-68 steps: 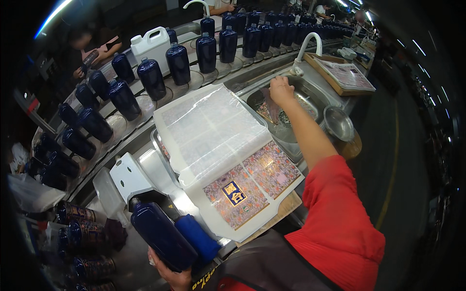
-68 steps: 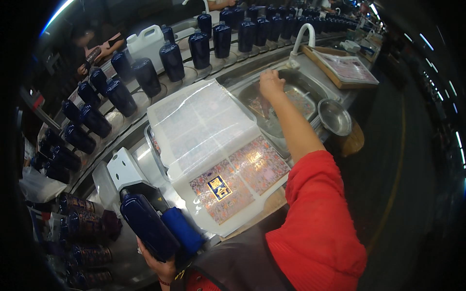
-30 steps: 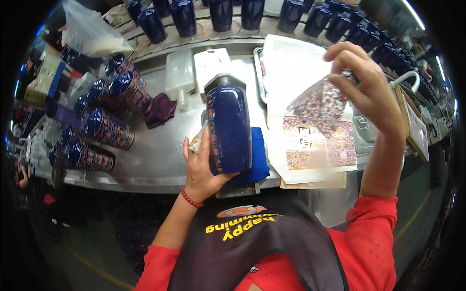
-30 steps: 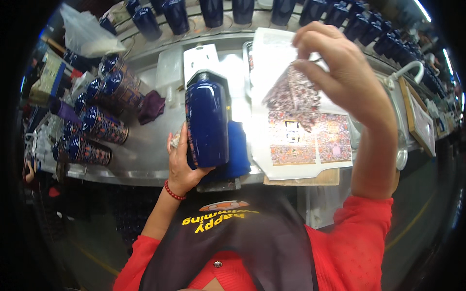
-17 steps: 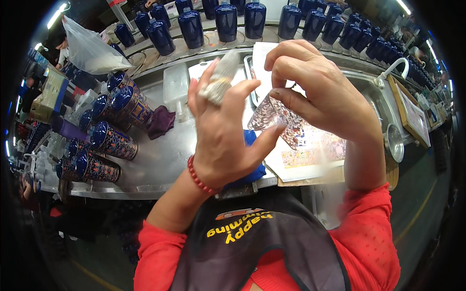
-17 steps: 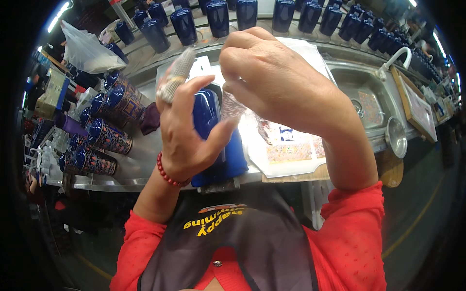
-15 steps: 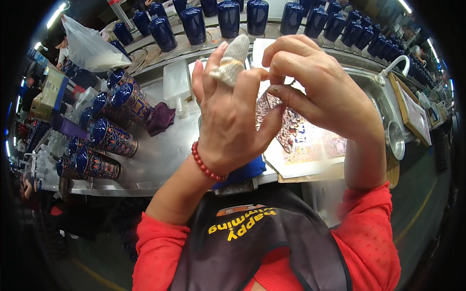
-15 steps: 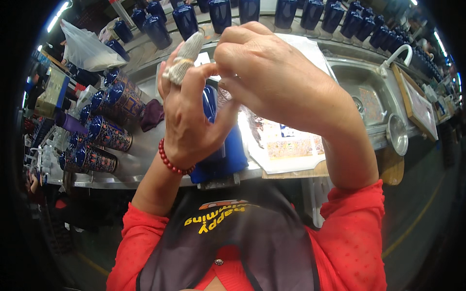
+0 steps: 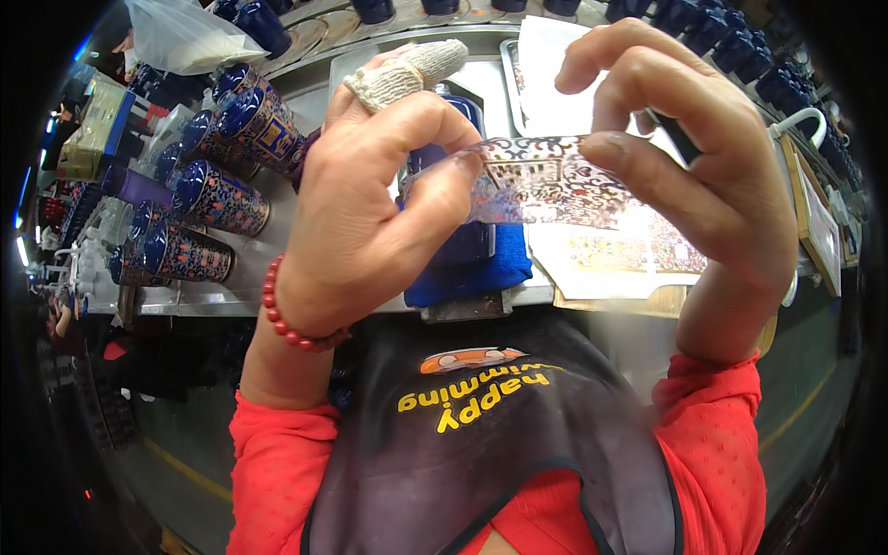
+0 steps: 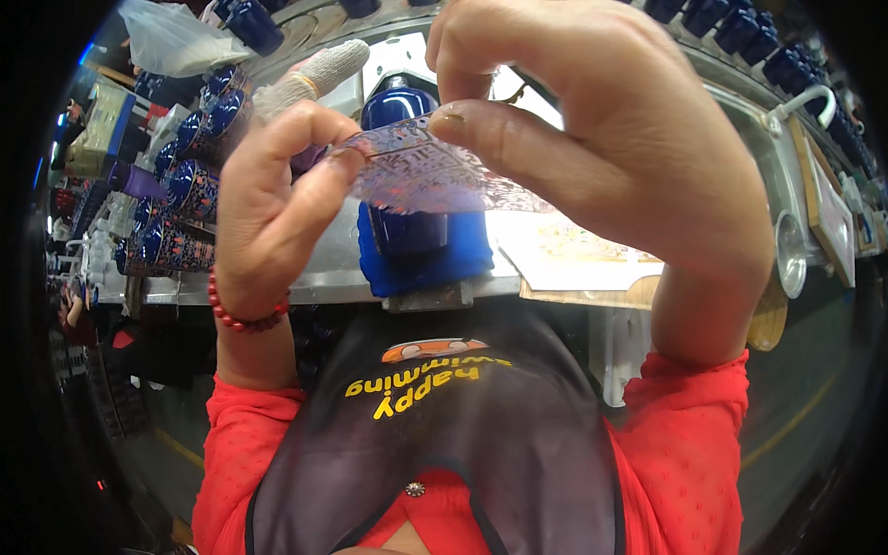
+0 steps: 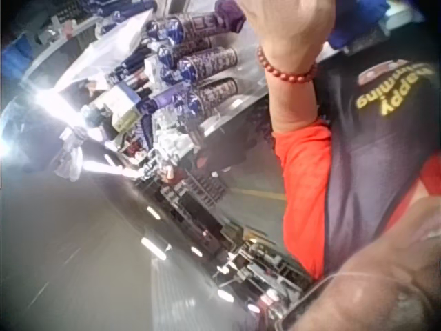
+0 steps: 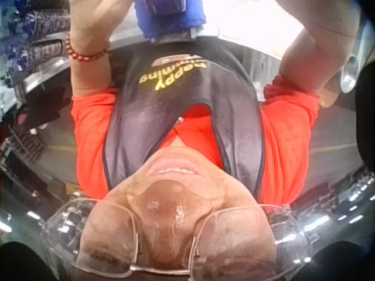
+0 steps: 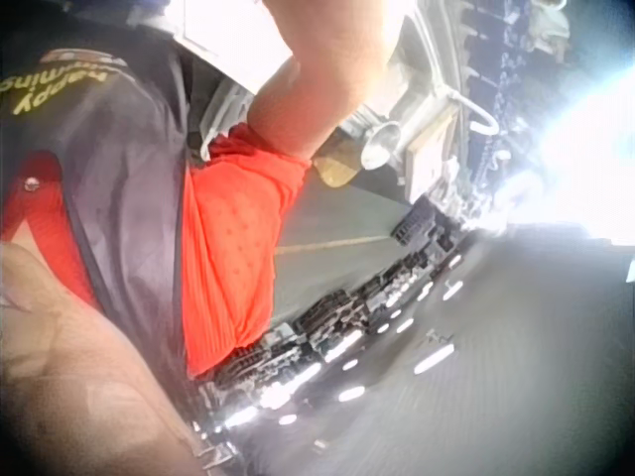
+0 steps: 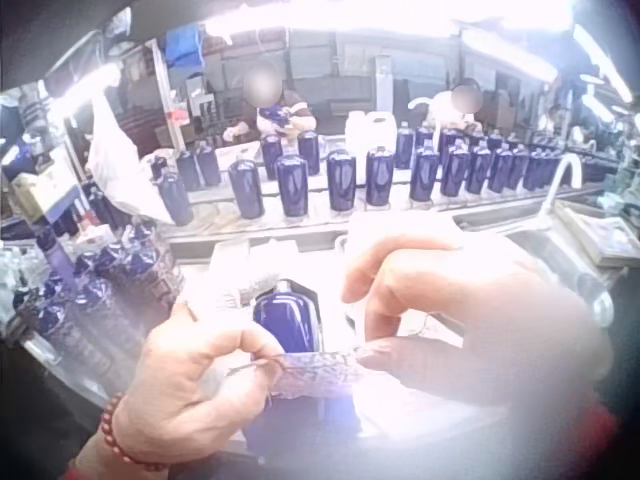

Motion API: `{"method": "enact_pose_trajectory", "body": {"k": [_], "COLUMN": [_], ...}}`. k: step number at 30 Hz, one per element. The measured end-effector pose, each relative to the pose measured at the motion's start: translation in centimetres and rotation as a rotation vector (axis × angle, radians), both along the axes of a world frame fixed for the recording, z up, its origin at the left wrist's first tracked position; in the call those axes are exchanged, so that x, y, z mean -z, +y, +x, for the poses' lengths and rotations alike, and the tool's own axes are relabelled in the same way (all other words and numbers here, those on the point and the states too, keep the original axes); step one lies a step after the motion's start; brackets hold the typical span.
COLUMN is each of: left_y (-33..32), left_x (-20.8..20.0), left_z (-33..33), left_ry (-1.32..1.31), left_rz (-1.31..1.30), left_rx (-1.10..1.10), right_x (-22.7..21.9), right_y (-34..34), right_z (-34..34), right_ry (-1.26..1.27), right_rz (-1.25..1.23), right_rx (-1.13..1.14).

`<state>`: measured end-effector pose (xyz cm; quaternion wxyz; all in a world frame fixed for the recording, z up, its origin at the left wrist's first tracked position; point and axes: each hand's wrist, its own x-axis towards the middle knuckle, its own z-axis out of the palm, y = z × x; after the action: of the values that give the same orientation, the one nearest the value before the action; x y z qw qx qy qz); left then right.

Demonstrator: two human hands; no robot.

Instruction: The person applies decorative stickers to a blue bottle, smoothing them with a green card and rotating the bottle to cover multiple sides. The person also handles a sheet of stickers and a blue cloth during the process.

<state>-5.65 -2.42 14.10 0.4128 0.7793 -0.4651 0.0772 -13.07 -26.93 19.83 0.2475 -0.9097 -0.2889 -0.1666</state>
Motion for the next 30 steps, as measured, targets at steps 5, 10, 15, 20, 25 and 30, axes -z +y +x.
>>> {"method": "enact_pose_trajectory", "body": {"k": [5,10,15,20,25,30], "left_y": [0.7,-0.4,-0.7,-1.1,-1.4,-1.2], "left_x": [1.5,6.4,8.9,9.2,9.7,10.4], "left_z": [2.0,5.6,7.1,7.9,8.5,8.6], "left_ry": [0.354,0.235,0.444,0.494,0.426,0.494], "left_rz": [-0.046,0.024,-0.048,-0.092,-0.107,-0.123], "left_rx": [-0.05,-0.223,-0.266,-0.273,-0.292,-0.297], "right_x": [4.2,12.9,15.9,16.0,17.3,18.5], "right_y": [-1.1,-1.2,-1.7,-1.9,-2.1,-2.2], "right_z": [2.9,7.4,9.1,10.2,10.7,11.2], "right_ry": [0.187,0.431,0.465,0.42,0.439,0.449], "right_rz": [0.342,0.561,0.62,0.574,0.587,0.599], "right_rx": [-0.044,0.098,0.169,0.186,0.194,0.188]}}
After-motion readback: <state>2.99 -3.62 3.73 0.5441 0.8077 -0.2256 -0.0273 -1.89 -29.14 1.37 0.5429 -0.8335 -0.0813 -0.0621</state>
